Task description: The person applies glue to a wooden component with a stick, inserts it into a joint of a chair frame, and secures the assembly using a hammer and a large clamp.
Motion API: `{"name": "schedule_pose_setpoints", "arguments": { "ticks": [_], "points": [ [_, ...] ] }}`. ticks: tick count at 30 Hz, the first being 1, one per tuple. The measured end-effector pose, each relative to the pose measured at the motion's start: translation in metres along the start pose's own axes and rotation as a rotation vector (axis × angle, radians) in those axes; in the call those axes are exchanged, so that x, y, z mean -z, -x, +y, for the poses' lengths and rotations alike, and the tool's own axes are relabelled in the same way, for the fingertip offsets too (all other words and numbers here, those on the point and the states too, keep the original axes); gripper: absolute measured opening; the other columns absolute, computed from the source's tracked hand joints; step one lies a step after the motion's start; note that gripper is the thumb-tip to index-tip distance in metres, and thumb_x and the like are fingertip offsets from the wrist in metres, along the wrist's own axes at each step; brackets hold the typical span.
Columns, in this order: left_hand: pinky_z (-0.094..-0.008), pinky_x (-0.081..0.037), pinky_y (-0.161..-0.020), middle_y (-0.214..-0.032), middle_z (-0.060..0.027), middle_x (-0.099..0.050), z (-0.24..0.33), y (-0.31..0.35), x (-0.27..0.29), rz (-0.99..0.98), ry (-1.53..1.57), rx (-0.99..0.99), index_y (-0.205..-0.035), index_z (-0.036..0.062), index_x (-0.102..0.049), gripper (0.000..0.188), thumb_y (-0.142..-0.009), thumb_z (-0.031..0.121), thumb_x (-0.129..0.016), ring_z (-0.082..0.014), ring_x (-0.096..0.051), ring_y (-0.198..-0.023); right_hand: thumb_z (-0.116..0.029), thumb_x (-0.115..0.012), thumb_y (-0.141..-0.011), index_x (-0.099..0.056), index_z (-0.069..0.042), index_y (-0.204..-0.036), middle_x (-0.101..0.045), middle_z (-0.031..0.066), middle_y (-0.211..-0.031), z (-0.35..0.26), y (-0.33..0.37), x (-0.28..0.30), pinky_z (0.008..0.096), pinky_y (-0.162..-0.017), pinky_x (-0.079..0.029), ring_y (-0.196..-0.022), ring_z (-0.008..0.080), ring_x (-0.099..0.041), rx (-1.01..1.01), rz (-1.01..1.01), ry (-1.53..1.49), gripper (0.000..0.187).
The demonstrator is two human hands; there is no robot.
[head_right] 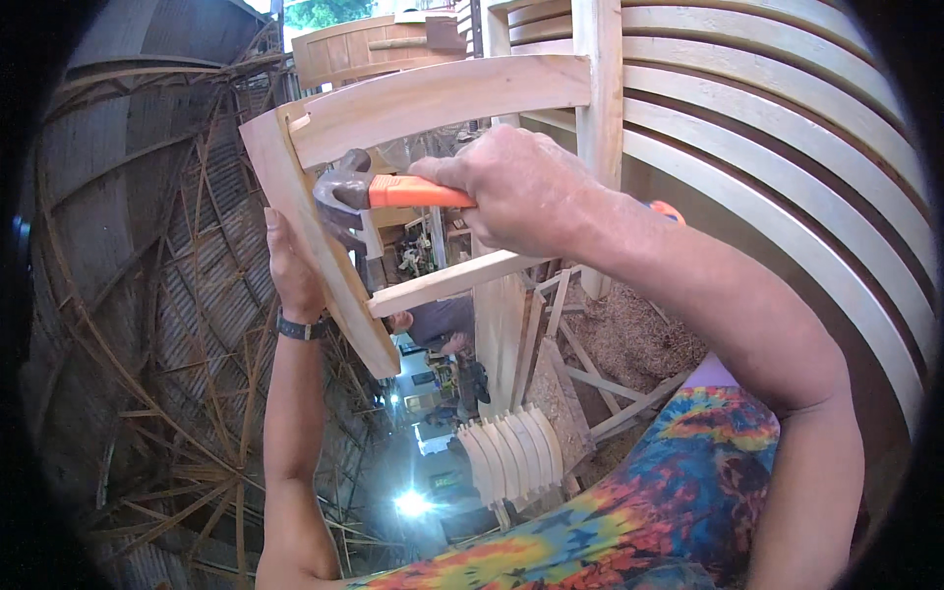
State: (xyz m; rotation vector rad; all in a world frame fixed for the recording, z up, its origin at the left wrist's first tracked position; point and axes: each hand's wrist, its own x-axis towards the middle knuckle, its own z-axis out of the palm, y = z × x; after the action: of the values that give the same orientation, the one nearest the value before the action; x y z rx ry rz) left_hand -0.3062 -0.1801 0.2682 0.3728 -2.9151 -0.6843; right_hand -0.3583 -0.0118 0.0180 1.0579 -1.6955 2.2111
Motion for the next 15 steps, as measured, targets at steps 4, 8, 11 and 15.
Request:
{"name": "schedule_pose_setpoints", "arguments": {
  "ticks": [4,8,11,15],
  "points": [
    [-0.0332,-0.054,-0.066,-0.085,-0.0119,-0.066,-0.001,0.000,0.007,0.025,0.054,-0.011,-0.112,-0.0008,-0.061,0.073,-0.102,0.066,-0.034,-0.0208,-0.066,-0.071,-0.005,-0.062,-0.081,-0.067,-0.015,-0.128,-0.069,0.0170,-0.082,-0.003,-0.003,0.002,0.0492,-0.074,-0.056,-0.080,0.0347,-0.070,0.098,-0.009,0.046,0.048],
    [-0.0314,-0.054,-0.065,-0.084,-0.0109,-0.066,0.001,-0.004,0.008,-0.018,0.040,0.068,-0.113,-0.0002,-0.061,0.073,-0.102,0.067,-0.035,-0.0194,-0.065,-0.071,-0.005,-0.062,-0.082,-0.068,-0.017,-0.129,-0.069,0.0170,-0.083,0.003,-0.020,-0.001,0.0480,-0.075,-0.056,-0.081,0.0340,-0.070,-0.102,-0.076,0.008,0.050],
    [-0.0302,-0.053,-0.064,-0.083,-0.0104,-0.066,0.002,0.000,0.006,0.017,0.011,0.004,-0.113,0.0001,-0.061,0.072,-0.102,0.066,-0.035,-0.0192,-0.066,-0.072,-0.005,-0.062,-0.081,-0.067,-0.016,-0.130,-0.070,0.0178,-0.081,0.000,-0.015,-0.004,0.0482,-0.072,-0.056,-0.079,0.0348,-0.070,0.014,-0.060,0.087,0.051],
    [-0.0309,-0.055,-0.069,-0.082,-0.0113,-0.065,0.005,-0.001,0.000,0.042,0.028,-0.024,-0.112,0.0000,-0.061,0.071,-0.102,0.065,-0.035,-0.0196,-0.066,-0.073,-0.005,-0.062,-0.079,-0.068,-0.015,-0.129,-0.069,0.0195,-0.078,-0.004,-0.011,0.003,0.0474,-0.070,-0.055,-0.072,0.0354,-0.069,0.015,0.043,-0.061,0.051]
  ]
}}
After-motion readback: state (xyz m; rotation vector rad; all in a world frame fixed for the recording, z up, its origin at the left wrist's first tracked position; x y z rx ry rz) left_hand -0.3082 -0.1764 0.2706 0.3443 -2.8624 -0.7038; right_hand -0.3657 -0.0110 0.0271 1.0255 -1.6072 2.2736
